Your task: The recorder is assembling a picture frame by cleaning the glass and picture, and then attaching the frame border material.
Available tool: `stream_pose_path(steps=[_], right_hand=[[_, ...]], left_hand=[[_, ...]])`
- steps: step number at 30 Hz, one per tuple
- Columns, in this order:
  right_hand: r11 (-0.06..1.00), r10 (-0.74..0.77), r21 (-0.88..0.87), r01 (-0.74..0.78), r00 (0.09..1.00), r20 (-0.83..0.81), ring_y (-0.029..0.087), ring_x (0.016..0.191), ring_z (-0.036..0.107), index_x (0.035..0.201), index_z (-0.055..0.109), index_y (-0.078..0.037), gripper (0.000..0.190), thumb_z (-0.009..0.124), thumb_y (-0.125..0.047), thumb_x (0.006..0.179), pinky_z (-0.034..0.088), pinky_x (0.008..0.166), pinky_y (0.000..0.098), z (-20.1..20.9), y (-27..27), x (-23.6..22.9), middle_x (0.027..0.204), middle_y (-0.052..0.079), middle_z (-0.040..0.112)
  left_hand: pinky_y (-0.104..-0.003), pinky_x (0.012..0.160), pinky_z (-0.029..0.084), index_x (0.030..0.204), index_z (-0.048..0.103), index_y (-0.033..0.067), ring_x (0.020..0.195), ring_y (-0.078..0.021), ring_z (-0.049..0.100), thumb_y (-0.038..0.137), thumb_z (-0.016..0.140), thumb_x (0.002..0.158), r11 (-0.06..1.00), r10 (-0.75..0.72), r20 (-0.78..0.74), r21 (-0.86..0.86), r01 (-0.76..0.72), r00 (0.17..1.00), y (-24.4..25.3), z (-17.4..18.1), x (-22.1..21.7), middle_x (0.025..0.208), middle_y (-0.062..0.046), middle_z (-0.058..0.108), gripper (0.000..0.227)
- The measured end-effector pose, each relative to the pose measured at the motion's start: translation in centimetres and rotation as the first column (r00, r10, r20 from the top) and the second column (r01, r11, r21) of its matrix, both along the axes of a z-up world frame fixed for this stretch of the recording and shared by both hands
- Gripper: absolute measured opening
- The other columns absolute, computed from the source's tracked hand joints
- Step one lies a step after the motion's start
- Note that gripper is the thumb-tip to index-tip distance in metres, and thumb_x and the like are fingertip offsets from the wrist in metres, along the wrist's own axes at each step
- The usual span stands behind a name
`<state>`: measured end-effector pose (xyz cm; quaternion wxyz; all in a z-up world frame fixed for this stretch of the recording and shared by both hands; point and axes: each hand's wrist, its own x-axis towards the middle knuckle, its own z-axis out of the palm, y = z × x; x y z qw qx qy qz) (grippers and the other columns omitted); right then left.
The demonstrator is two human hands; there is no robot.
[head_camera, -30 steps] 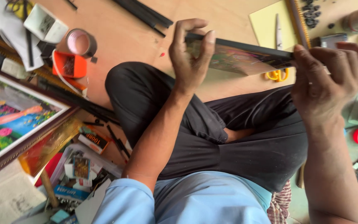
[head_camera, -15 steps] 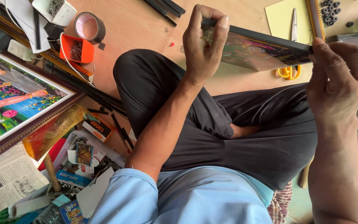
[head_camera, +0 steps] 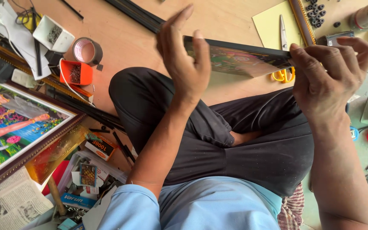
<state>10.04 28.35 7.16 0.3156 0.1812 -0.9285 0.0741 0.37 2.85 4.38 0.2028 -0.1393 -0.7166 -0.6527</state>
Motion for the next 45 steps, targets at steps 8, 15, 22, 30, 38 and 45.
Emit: stream_pose_path(steps=[8, 15, 22, 30, 38, 45], right_hand=[[0.999, -0.034, 0.036, 0.035, 0.999, -0.015, 0.017, 0.097, 0.061, 0.109, 0.074, -0.012, 0.016, 0.071, -0.003, 0.097, 0.040, 0.111, 0.0346, -1.0, 0.9, 0.2, 0.110, 0.000, 0.074], [0.999, -0.012, 0.030, 0.012, 1.000, -0.028, 0.014, 0.096, 0.066, 0.101, 0.081, -0.014, 0.008, 0.078, -0.007, 0.101, 0.038, 0.112, 0.0409, 0.4, 0.8, -0.1, 0.097, -0.003, 0.072], [0.996, -0.013, 0.082, 0.020, 0.997, -0.080, 0.021, 0.109, 0.071, 0.114, 0.081, -0.009, 0.019, 0.069, -0.003, 0.100, 0.035, 0.115, 0.0465, 1.2, 1.5, 0.0, 0.113, 0.001, 0.075], [0.717, -0.371, -0.616, 0.328, 0.927, 0.062, 0.027, 0.095, 0.070, 0.113, 0.065, 0.004, 0.026, 0.056, 0.011, 0.089, 0.056, 0.082, 0.0371, -9.4, 4.9, 3.7, 0.105, 0.012, 0.068], [0.924, -0.357, 0.098, 0.370, 0.741, 0.569, 0.033, 0.083, 0.071, 0.091, 0.076, -0.011, 0.016, 0.074, -0.026, 0.089, 0.055, 0.078, 0.0451, -20.1, 9.5, -3.2, 0.088, 0.013, 0.073], [0.888, -0.448, 0.297, 0.350, 0.519, 0.728, 0.034, 0.085, 0.073, 0.089, 0.078, -0.005, 0.041, 0.081, -0.046, 0.082, 0.056, 0.078, 0.0464, -22.7, 9.8, -5.6, 0.086, 0.017, 0.075]], left_hand=[[-0.048, 0.118, 0.044, 0.124, 0.068, 0.0197, 0.120, -0.0170, 0.064, 0.007, 0.079, 0.093, 0.814, -0.364, -0.358, -0.571, 0.107, 0.860, 7.2, 3.8, 1.2, 0.120, 0.004, 0.070, 0.035], [-0.028, 0.076, 0.062, 0.128, 0.063, 0.0202, 0.091, -0.0157, 0.076, 0.015, 0.083, 0.093, 0.765, -0.494, -0.226, -0.571, 0.296, 0.839, 8.0, 2.7, 1.0, 0.109, 0.002, 0.074, 0.041], [-0.028, 0.069, 0.060, 0.128, 0.059, 0.0183, 0.086, -0.0160, 0.075, 0.014, 0.080, 0.095, 0.767, -0.475, -0.225, -0.579, 0.275, 0.851, 7.9, 2.7, 0.0, 0.105, 0.003, 0.074, 0.040], [-0.031, 0.065, 0.056, 0.107, 0.069, 0.0170, 0.071, -0.0140, 0.071, 0.017, 0.080, 0.093, 0.756, -0.506, -0.244, -0.587, 0.290, 0.827, 8.3, 2.6, -1.0, 0.093, 0.005, 0.073, 0.018], [-0.029, 0.065, 0.057, 0.105, 0.073, 0.0155, 0.070, -0.0129, 0.071, 0.018, 0.083, 0.090, 0.760, -0.475, -0.289, -0.610, 0.222, 0.831, 9.0, 2.9, -1.2, 0.095, 0.004, 0.072, 0.018], [-0.030, 0.064, 0.054, 0.101, 0.077, 0.0184, 0.065, -0.0127, 0.066, 0.025, 0.085, 0.088, 0.758, -0.429, -0.334, -0.638, 0.134, 0.839, 9.8, 2.9, -0.8, 0.084, 0.005, 0.067, 0.017]])
